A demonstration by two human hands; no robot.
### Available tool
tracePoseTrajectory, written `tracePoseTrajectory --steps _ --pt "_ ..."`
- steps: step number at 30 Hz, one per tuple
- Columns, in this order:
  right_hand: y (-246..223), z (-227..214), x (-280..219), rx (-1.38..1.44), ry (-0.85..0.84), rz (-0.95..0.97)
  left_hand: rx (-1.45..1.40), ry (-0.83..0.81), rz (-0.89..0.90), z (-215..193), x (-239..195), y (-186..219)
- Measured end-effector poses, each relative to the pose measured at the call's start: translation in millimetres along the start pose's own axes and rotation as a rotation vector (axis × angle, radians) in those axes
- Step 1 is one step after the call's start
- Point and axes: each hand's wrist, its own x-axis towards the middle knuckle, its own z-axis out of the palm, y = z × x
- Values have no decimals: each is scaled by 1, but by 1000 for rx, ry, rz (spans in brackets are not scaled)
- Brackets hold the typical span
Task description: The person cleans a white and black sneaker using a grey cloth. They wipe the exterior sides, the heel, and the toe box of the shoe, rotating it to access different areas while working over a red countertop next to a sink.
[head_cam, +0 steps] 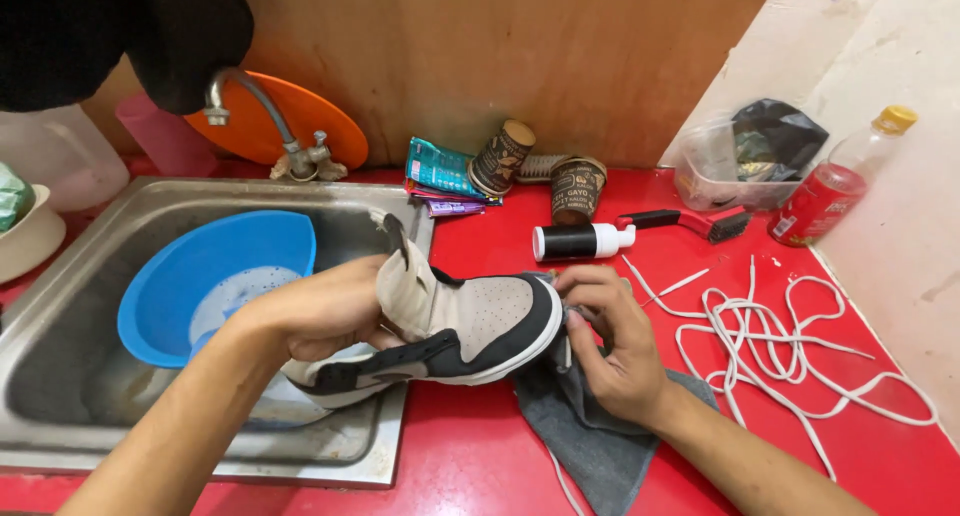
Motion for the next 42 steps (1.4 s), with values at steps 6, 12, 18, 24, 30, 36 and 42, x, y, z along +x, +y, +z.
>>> tracePoseTrajectory --steps 6,12,18,24,30,36,42 --pt "8 8 -6 -10 -66 96 326 10 87 -17 12 -39" --pt "14 7 -6 112 -33 167 689 6 186 -30 28 -68" --pt "37 0 -10 95 23 248 565 -66 503 7 7 -33" --pt "27 0 -8 101 21 283 455 -137 624 18 4 -43" --pt "21 -1 -1 98 68 272 -263 -48 107 49 27 -52" --pt "17 -2 2 92 55 363 308 122 774 54 53 -70" --pt "9 3 3 15 -18 252 152 51 484 49 49 -63"
